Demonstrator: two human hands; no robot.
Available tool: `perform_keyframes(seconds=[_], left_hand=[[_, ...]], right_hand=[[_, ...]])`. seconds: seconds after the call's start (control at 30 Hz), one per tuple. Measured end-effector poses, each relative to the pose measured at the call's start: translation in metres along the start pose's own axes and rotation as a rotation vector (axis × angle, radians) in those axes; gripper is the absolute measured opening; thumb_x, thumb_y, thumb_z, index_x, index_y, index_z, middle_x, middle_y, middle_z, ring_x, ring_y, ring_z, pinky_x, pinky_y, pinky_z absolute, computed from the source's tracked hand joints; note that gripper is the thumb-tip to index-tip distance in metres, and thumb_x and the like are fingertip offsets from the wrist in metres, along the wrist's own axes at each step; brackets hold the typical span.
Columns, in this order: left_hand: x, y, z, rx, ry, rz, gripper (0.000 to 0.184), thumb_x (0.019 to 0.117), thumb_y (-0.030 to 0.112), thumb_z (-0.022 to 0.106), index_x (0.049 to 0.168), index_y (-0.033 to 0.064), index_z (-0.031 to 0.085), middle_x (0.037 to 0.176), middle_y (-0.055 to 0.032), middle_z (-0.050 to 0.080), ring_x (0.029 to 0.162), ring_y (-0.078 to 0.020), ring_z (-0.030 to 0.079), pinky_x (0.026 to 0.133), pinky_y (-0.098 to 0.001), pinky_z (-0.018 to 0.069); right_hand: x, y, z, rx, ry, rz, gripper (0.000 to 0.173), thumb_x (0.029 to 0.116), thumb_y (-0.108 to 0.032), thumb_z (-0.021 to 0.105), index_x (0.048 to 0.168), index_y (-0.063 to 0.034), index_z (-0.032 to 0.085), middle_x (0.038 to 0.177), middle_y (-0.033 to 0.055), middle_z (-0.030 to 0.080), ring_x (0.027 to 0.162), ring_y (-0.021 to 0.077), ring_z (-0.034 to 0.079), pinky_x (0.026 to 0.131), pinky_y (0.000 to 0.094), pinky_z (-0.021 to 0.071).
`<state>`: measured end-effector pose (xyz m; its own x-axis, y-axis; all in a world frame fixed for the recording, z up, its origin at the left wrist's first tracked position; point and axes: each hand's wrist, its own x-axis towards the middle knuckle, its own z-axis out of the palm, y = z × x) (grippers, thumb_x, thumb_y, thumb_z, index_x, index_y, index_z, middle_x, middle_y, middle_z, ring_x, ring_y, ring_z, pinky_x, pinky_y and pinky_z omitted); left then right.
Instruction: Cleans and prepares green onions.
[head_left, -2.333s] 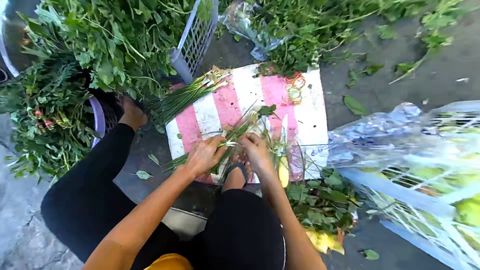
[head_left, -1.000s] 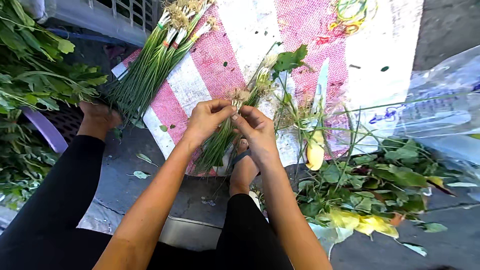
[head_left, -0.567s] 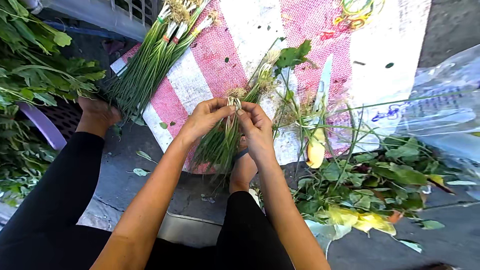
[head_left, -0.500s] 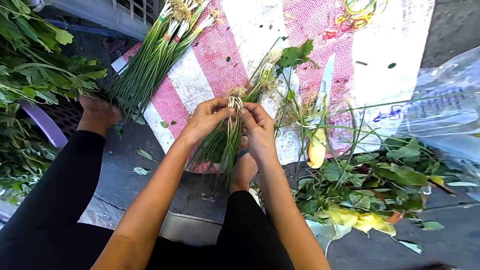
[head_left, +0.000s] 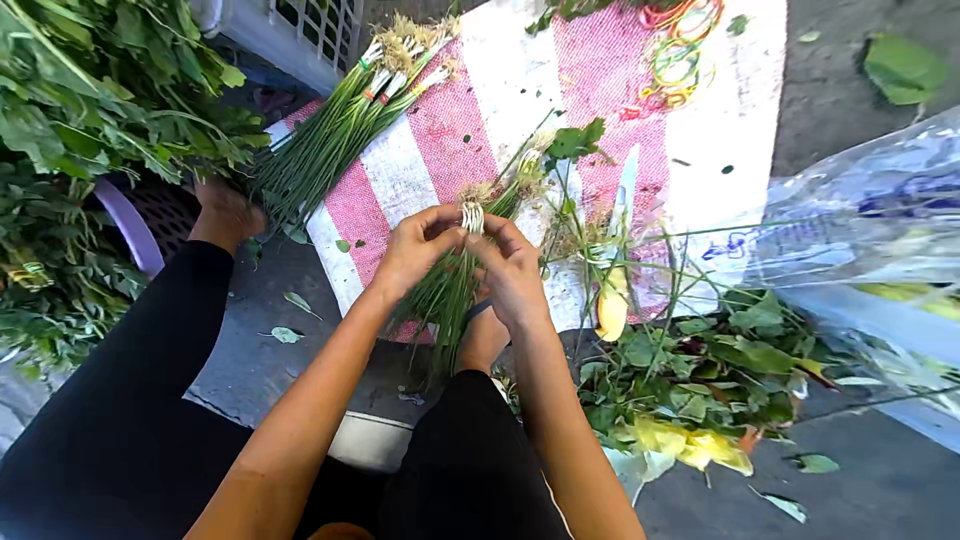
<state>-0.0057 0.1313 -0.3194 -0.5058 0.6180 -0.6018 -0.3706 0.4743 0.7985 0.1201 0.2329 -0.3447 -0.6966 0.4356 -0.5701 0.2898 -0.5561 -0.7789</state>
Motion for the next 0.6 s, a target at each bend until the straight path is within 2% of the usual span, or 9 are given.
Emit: perform_keyframes(seconds=[0.07, 0.13, 0.2, 0.27, 0.33, 0.37, 0.47, 0.53, 0.6], left_hand=[[-0.003, -0.003, -0.003, -0.038, 0.034, -0.004, 0.026, 0.0975, 0.007, 0.066, 0.122, -0.0023, 0.066, 0.107, -0.0093, 0.07, 0.091, -0.0101, 0.067, 0.084, -0.0286, 0.0563], [-0.007, -0.003, -0.004, -0.081, 0.038, -0.038, 0.022, 0.0975, 0.006, 0.066, 0.118, -0.0026, 0.068, 0.1, -0.0078, 0.071, 0.084, -0.0092, 0.066, 0.076, -0.026, 0.0566], [-0.01, -0.001, -0.005, -0.02, 0.017, -0.068, 0.022, 0.0997, 0.009, 0.065, 0.12, -0.0013, 0.068, 0.097, -0.0066, 0.071, 0.074, -0.0066, 0.064, 0.062, -0.0218, 0.0519], [-0.012, -0.001, -0.007, 0.092, -0.024, -0.063, 0.026, 0.1034, 0.013, 0.06, 0.125, -0.0002, 0.066, 0.097, -0.0054, 0.073, 0.068, -0.0043, 0.062, 0.057, -0.0201, 0.0483], [-0.01, -0.007, -0.009, 0.213, -0.04, -0.013, 0.031, 0.1058, 0.019, 0.057, 0.129, 0.0005, 0.067, 0.094, -0.0039, 0.074, 0.066, -0.0045, 0.06, 0.06, -0.0225, 0.0508], [-0.009, -0.01, -0.01, 0.282, -0.035, 0.015, 0.032, 0.1065, 0.021, 0.056, 0.128, 0.0011, 0.068, 0.091, -0.003, 0.073, 0.066, -0.0052, 0.059, 0.063, -0.0246, 0.0505], [-0.001, -0.007, -0.023, 0.524, -0.14, 0.043, 0.033, 0.1077, 0.024, 0.052, 0.123, 0.0018, 0.071, 0.094, -0.0089, 0.073, 0.079, -0.0147, 0.066, 0.079, -0.0383, 0.0549], [0.007, 0.003, -0.043, 0.638, -0.329, 0.045, 0.031, 0.1068, 0.025, 0.054, 0.118, 0.0033, 0.074, 0.097, -0.0092, 0.074, 0.084, -0.0142, 0.067, 0.082, -0.0391, 0.0544], [0.015, 0.014, -0.062, 0.675, -0.521, 0.029, 0.028, 0.1052, 0.026, 0.057, 0.111, 0.0069, 0.077, 0.094, -0.0027, 0.073, 0.082, -0.0056, 0.064, 0.078, -0.0304, 0.0523]], right_hand=[[-0.006, 0.001, 0.001, -0.019, -0.084, -0.038, 0.048, 0.0941, -0.008, 0.067, 0.14, -0.01, 0.052, 0.12, 0.0083, 0.064, 0.087, 0.0184, 0.07, 0.072, 0.0342, 0.0627], [-0.01, 0.003, 0.003, -0.037, -0.084, -0.032, 0.045, 0.097, -0.002, 0.064, 0.14, -0.0074, 0.052, 0.115, 0.0083, 0.067, 0.082, 0.0173, 0.07, 0.071, 0.0334, 0.063], [-0.011, 0.007, 0.002, -0.07, -0.058, -0.022, 0.034, 0.1027, -0.006, 0.058, 0.137, -0.0063, 0.056, 0.103, 0.0065, 0.07, 0.073, 0.0136, 0.067, 0.065, 0.0291, 0.0602], [-0.01, 0.013, 0.001, -0.174, -0.04, -0.035, 0.033, 0.1067, -0.014, 0.052, 0.139, -0.0086, 0.054, 0.096, 0.0046, 0.068, 0.066, 0.0099, 0.061, 0.058, 0.0253, 0.0547], [-0.008, 0.017, 0.005, -0.433, 0.0, -0.093, 0.039, 0.109, -0.023, 0.05, 0.146, -0.0109, 0.05, 0.101, 0.0067, 0.069, 0.069, 0.0127, 0.061, 0.061, 0.0301, 0.0527], [-0.007, 0.019, 0.007, -0.58, 0.029, -0.134, 0.04, 0.11, -0.025, 0.048, 0.146, -0.0096, 0.05, 0.1, 0.0097, 0.069, 0.074, 0.0179, 0.064, 0.067, 0.037, 0.0545], [0.0, 0.024, -0.003, -0.852, 0.012, -0.228, 0.036, 0.1112, -0.023, 0.043, 0.139, -0.0039, 0.056, 0.095, 0.0189, 0.069, 0.077, 0.0339, 0.069, 0.071, 0.055, 0.0553], [0.002, 0.025, -0.024, -0.861, -0.13, -0.207, 0.036, 0.111, -0.025, 0.043, 0.138, -0.007, 0.059, 0.094, 0.0166, 0.07, 0.076, 0.0313, 0.068, 0.07, 0.0549, 0.0553], [0.002, 0.023, -0.043, -0.768, -0.29, -0.145, 0.034, 0.11, -0.026, 0.045, 0.135, -0.0108, 0.062, 0.085, 0.0083, 0.066, 0.066, 0.0199, 0.061, 0.062, 0.0444, 0.0525]])
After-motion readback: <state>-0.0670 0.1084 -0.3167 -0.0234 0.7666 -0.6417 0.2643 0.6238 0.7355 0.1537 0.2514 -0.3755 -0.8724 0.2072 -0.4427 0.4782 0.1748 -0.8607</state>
